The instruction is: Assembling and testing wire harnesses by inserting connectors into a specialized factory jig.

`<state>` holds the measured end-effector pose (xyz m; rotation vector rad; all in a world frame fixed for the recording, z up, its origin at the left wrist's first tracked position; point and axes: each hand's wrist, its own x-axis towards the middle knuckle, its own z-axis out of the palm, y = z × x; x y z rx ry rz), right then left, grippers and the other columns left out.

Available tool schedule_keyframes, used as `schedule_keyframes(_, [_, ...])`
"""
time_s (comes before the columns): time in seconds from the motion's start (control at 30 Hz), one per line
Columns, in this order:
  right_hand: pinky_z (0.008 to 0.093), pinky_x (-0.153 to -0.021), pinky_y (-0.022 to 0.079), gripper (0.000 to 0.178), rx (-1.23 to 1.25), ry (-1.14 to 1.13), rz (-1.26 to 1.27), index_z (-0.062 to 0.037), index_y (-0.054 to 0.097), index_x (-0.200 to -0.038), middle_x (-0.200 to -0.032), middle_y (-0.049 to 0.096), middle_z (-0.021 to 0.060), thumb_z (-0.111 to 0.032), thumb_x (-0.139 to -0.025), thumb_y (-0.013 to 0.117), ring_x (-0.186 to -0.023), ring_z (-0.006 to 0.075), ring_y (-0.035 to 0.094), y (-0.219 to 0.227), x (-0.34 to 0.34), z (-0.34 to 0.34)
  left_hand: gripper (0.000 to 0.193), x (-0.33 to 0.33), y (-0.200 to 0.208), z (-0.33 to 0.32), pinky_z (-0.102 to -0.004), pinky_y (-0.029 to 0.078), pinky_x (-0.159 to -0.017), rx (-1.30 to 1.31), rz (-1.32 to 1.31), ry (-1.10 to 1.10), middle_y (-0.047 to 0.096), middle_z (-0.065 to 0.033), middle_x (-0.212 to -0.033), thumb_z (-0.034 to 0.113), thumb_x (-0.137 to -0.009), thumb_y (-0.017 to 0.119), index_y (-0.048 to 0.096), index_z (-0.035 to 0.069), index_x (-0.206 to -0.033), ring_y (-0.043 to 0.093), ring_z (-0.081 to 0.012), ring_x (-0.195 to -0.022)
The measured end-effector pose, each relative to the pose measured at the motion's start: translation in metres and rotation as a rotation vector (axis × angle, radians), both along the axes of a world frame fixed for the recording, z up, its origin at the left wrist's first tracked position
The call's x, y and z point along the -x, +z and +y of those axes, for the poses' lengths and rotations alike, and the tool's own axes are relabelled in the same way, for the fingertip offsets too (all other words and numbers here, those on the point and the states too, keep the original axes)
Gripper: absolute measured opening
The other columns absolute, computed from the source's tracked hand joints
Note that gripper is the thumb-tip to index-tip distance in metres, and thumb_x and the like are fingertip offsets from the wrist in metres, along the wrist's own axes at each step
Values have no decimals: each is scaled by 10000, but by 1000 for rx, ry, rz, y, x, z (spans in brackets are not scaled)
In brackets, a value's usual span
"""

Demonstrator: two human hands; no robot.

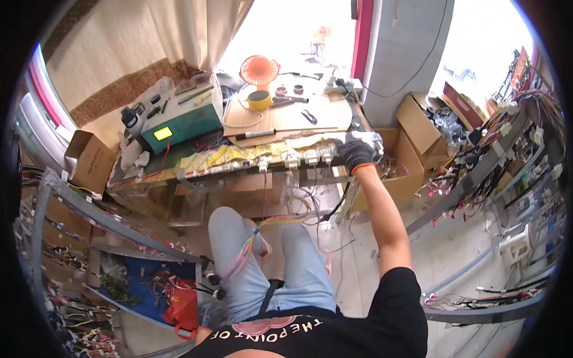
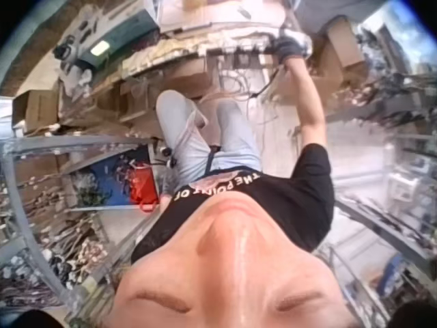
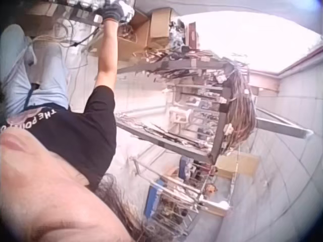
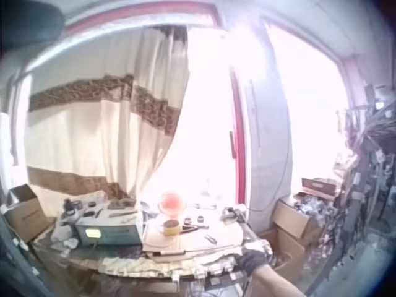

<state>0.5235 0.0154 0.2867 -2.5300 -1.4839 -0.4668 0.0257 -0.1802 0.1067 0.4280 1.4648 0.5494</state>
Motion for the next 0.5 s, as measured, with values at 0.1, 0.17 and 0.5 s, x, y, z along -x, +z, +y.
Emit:
schedule_keyframes(0.1, [421,-651,452,390,-113,270,141,-50,626,-836,-752,604,188,-414,-803,491,-715,342,584,-54,-44,22,362,-23,39,30,-342,391,-700,-714,516,-256,519,-107,-954,267,-818,535,454,59,-1104,498,-234,-824])
schedule_keyframes(0.17, [423,-640,449,279,-93,265,75,-46,592,-919,-828,602,186,-277,-854,448,-737,337,589,-11,-30,16,451,-53,69,60,-370,358,-873,-1170,860,-424,493,-160,-1099,175,-789,557,414,-4,-1177,476,-290,-1000])
schedule_keyframes(0.5, [347,-780,455,958,-169,744,2014,-9,231,-1356,-1069,571,148,-728,-738,371,-974,236,560,-33,-46,-106,714,-153,105,127,-378,425,-838,-1499,443,-1312,453,-183,-1238,280,-772,632,273,30,-1336,509,-307,-1028])
